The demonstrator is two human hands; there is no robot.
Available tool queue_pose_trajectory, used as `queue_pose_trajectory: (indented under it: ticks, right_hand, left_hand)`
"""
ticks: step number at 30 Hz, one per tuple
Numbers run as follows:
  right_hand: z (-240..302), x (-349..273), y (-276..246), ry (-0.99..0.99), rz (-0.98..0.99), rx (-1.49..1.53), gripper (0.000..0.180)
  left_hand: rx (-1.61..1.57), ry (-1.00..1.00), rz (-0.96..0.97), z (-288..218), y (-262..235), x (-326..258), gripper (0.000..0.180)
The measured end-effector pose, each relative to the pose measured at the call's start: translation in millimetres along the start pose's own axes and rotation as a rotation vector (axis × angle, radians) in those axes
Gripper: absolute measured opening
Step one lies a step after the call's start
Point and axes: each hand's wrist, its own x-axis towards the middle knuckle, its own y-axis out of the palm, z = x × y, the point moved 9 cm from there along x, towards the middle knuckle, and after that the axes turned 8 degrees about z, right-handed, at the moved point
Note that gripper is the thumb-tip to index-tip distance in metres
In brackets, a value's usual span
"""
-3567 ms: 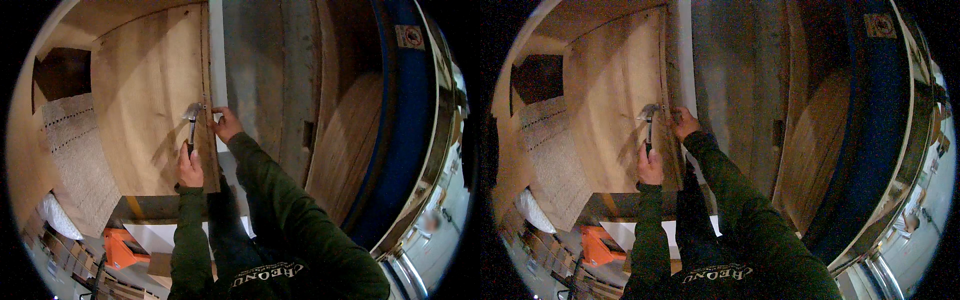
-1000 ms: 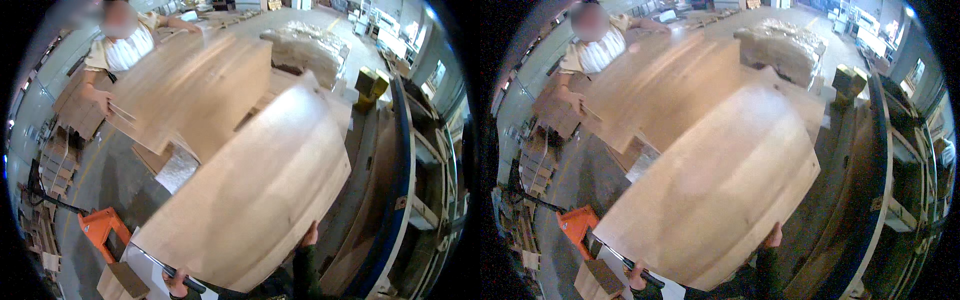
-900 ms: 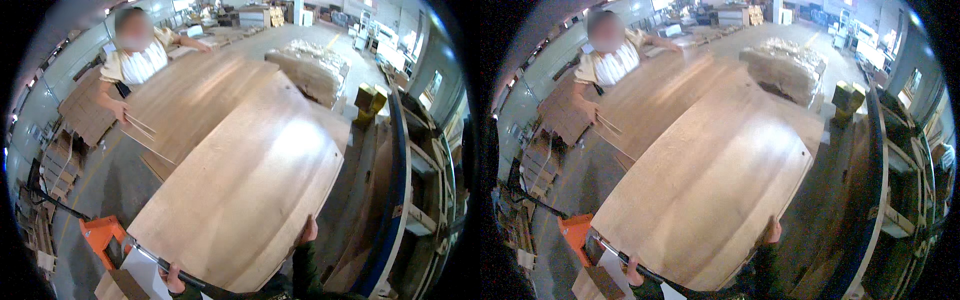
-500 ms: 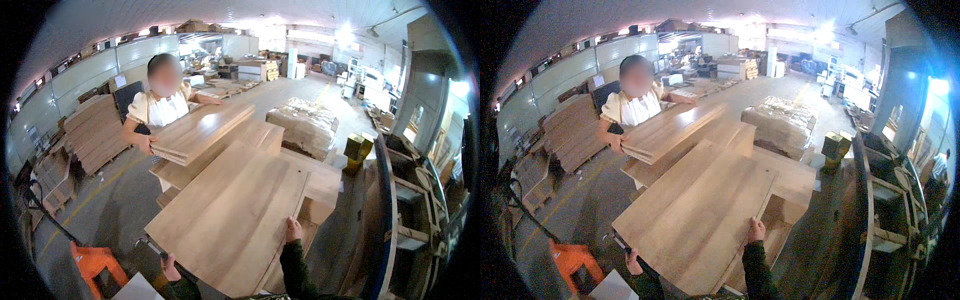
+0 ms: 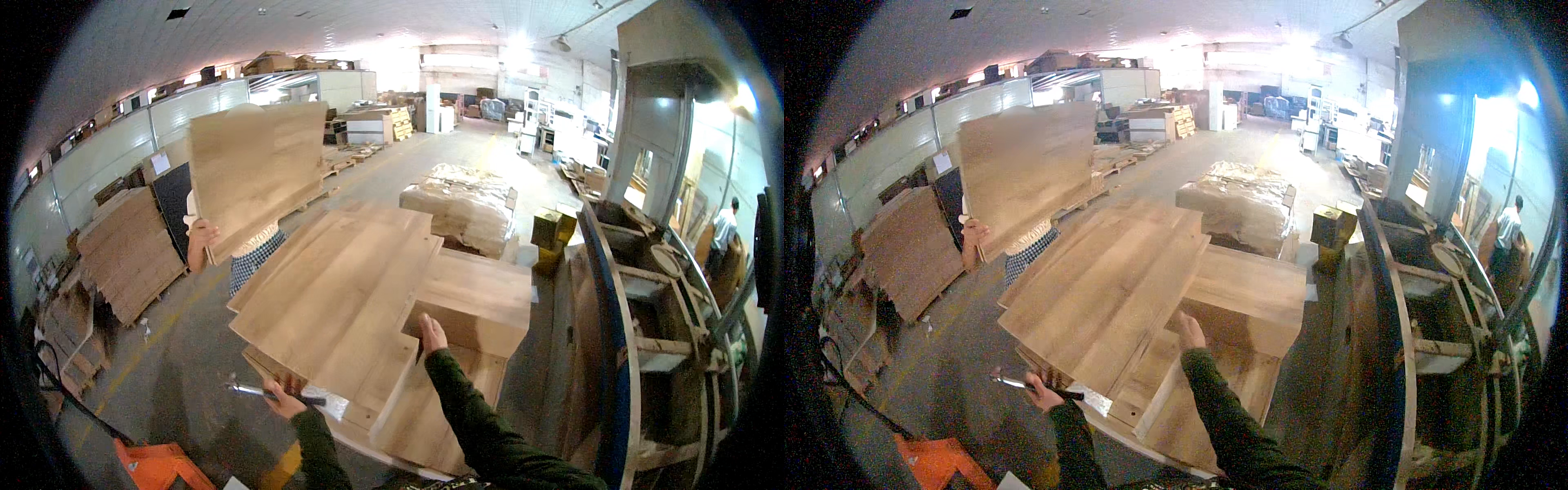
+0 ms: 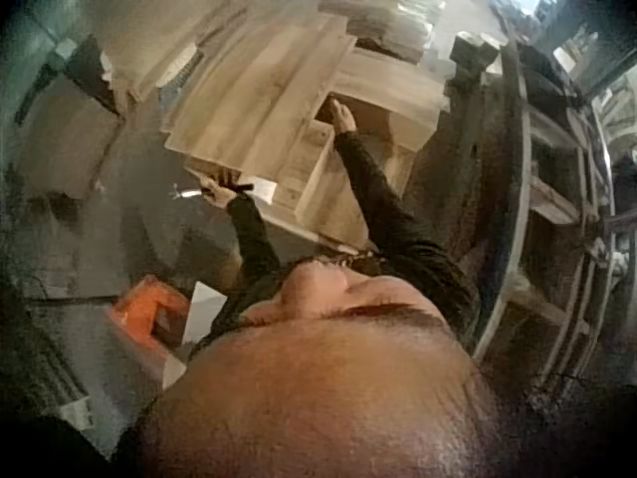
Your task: The person hammers plastic nails into pre-drilled holes on wooden furniture panels. They pick up panels, position them, place a nail, and strike it with a hammer before stacking the finished pieces.
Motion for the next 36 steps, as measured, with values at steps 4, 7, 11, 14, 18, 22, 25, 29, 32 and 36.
queue_pose_trajectory:
  ticks: [4,7,11,14,18,22,25,29,32,36]
  right_hand:
    - [-90,-106,-48,0.596,-0.047,0.444,0.017]
    - [-97,-223,-62,0.857,-0.365,0.577,0.018]
    - [-131,-312,-93,0.773,-0.174,0.912,0.01]
    - [-140,-334,-101,0.815,-0.186,0.773,0.005]
    - [-96,-291,-84,0.638,-0.053,0.645,0.001]
    - [-55,-286,-95,0.401,-0.064,0.668,0.006]
    - [-73,-334,-162,0.426,-0.319,0.596,0.017]
    - [-74,-404,-225,0.331,-0.466,0.803,0.016]
    - [-90,-436,-265,0.355,-0.569,0.696,0.007]
    - [-66,-441,-263,0.387,-0.664,0.56,0.021]
  left_hand:
    - [-0.27,-0.232,0.354,54,-24,-57,0.038]
    - [-0.052,-0.159,0.553,64,-71,-72,0.028]
    - [0.528,0.328,0.631,-33,-74,-135,0.023]
    - [0.349,0.414,1.129,-50,0,-188,0.02]
    - [0.474,0.215,1.392,-32,147,-252,0.025]
    - [0.404,0.429,1.167,-15,215,-237,0.028]
    - [0.268,0.257,1.156,26,228,-221,0.029]
    - [0.281,0.319,1.103,39,238,-213,0.031]
    - [0.27,0.411,1.024,23,249,-213,0.032]
    - [0.373,0.463,0.895,-11,251,-198,0.032]
